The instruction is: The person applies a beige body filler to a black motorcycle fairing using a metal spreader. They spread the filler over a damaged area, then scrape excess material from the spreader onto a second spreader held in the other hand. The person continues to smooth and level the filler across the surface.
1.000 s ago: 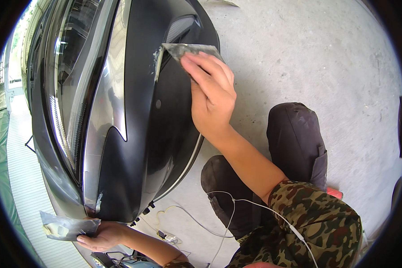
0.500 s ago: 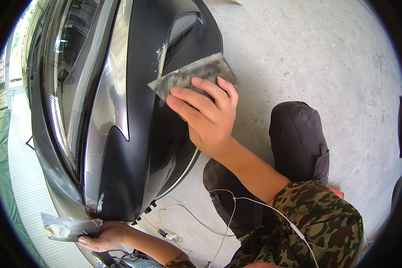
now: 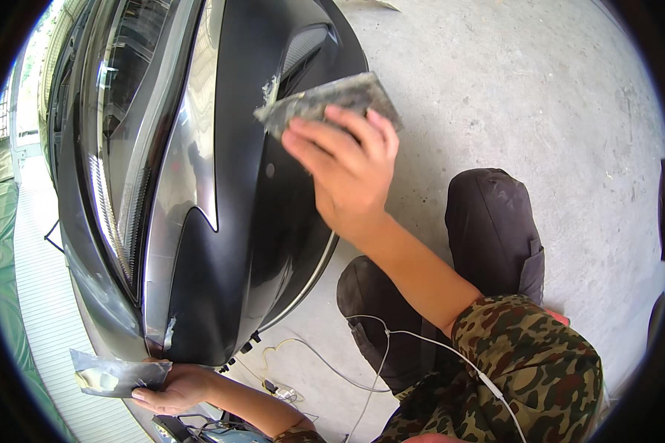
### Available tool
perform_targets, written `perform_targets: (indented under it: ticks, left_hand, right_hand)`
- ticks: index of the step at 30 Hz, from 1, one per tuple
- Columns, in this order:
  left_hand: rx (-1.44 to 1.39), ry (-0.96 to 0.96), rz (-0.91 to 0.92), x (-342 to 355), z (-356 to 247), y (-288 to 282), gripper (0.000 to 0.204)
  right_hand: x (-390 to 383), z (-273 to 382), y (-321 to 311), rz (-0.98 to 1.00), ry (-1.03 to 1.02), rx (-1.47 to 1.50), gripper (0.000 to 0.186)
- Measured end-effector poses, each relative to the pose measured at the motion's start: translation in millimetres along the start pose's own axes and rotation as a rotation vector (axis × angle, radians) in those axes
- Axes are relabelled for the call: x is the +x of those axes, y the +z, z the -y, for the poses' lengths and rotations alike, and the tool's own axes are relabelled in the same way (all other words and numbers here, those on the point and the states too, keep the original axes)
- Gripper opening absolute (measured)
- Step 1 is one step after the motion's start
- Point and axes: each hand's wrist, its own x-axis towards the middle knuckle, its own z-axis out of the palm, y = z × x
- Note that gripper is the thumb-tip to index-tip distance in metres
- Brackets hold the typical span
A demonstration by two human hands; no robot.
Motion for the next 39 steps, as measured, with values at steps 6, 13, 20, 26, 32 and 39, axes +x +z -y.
perform_targets:
  ticks: [6,13,20,26,32,39]
  left_hand:
    - [0.072,0.155,0.069,3.3,2.6,-1.9,0.025]
    - [0.064,0.055,-0.034,2.7,6.5,-3.3,0.016]
    - [-0.009,-0.021,-0.077,3.0,2.5,-0.7,0.035]
    - [0.038,0.029,-0.037,0.2,-0.9,7.1,0.032]
    - [0.009,0.002,-0.034,-1.3,-3.9,7.8,0.031]
    - [0.105,0.078,-0.05,-3.2,-2.0,8.6,0.033]
  right_hand:
    - [-15.1,11.7,-5.0,-0.026,-0.057,0.087,0.029]
    - [9.8,-15.1,2.5,-0.084,0.0,-0.012,0.029]
    - [-4.8,2.6,-3.9,-0.024,-0.044,0.038,0.025]
    - [-2.2,4.4,-15.6,-0.049,-0.019,0.031,0.026]
    - [23.8,-20.3,3.0,-0.135,-0.007,-0.028,0.031]
    - [6.3,-1.1,-4.4,-0.01,-0.001,0.015,0.028]
